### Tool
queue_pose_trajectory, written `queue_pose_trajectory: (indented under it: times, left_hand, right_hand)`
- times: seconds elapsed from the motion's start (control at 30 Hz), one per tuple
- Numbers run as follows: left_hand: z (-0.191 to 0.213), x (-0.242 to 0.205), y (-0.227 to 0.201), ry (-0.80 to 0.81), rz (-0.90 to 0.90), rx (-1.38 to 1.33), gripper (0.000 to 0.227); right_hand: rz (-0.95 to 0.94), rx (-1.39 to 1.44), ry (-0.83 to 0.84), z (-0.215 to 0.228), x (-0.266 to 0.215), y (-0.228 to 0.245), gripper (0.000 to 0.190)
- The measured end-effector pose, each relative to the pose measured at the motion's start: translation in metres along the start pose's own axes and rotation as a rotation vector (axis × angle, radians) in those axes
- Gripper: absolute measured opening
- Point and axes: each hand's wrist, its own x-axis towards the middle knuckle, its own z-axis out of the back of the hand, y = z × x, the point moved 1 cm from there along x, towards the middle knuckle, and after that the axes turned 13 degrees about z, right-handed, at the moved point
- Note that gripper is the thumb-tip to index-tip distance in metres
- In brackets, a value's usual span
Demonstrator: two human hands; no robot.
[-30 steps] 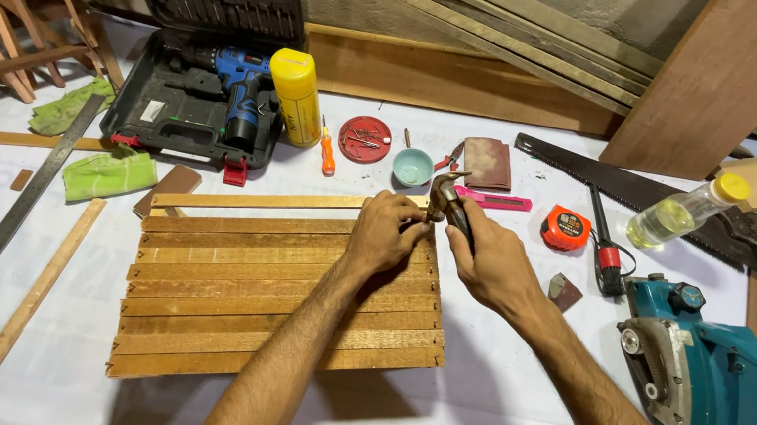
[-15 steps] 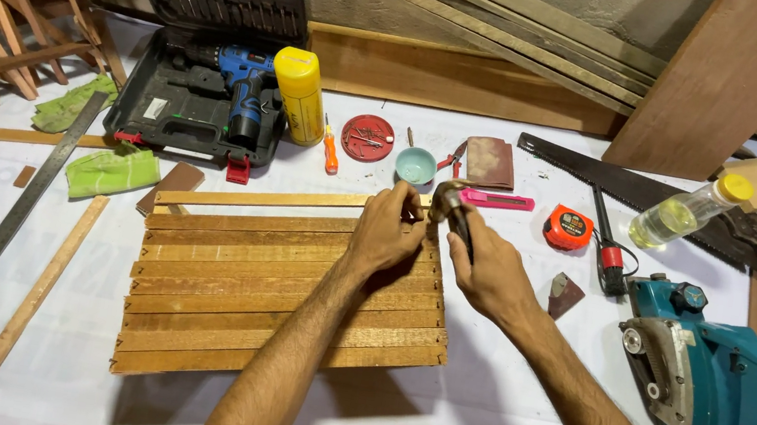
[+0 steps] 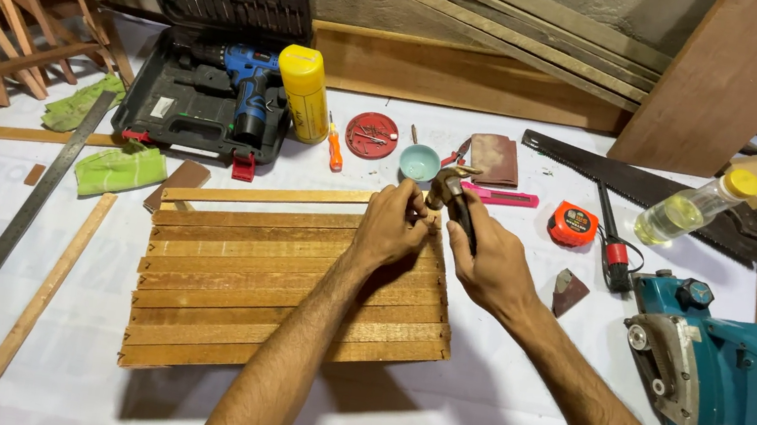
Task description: The recorder uses a hammer and small nails to assemble or repair wooden bee hive frames or a small crate.
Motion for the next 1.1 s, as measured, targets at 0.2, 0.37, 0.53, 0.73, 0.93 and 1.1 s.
queue_pose_trajectory:
  times: [0.2,0.37,0.53,0.73,0.93,1.1]
  left_hand:
    - [-0.004,0.000,0.005,-0.041,-0.054,0.021,0.023]
    - [-0.002,0.001,0.002,-0.042,-0.039,0.042,0.023]
    - [-0.003,-0.002,0.003,0.007,0.025,0.063,0.020]
    - [-0.006,-0.003,0.008,-0.031,-0.014,0.033,0.022]
    - [-0.002,0.003,0.003,-0.015,-0.010,0.033,0.022]
    - [-0.002,-0.001,0.005,-0.034,-0.024,0.096,0.022]
  right_hand:
    - [0.067,-0.048,0.005,-0.015,-0.003,-0.020,0.054]
    - [0.102,-0.007,-0.073,-0.007,0.000,-0.006,0.051]
    - [0.048,-0.035,0.032,-0.004,0.004,-0.008,0.054]
    - [0.094,-0.014,-0.105,-0.008,0.000,-0.006,0.044]
    - [0.008,-0.029,0.025,0.000,0.009,-0.006,0.047]
    - [0.043,-0.068,0.111,0.000,0.009,-0.003,0.049]
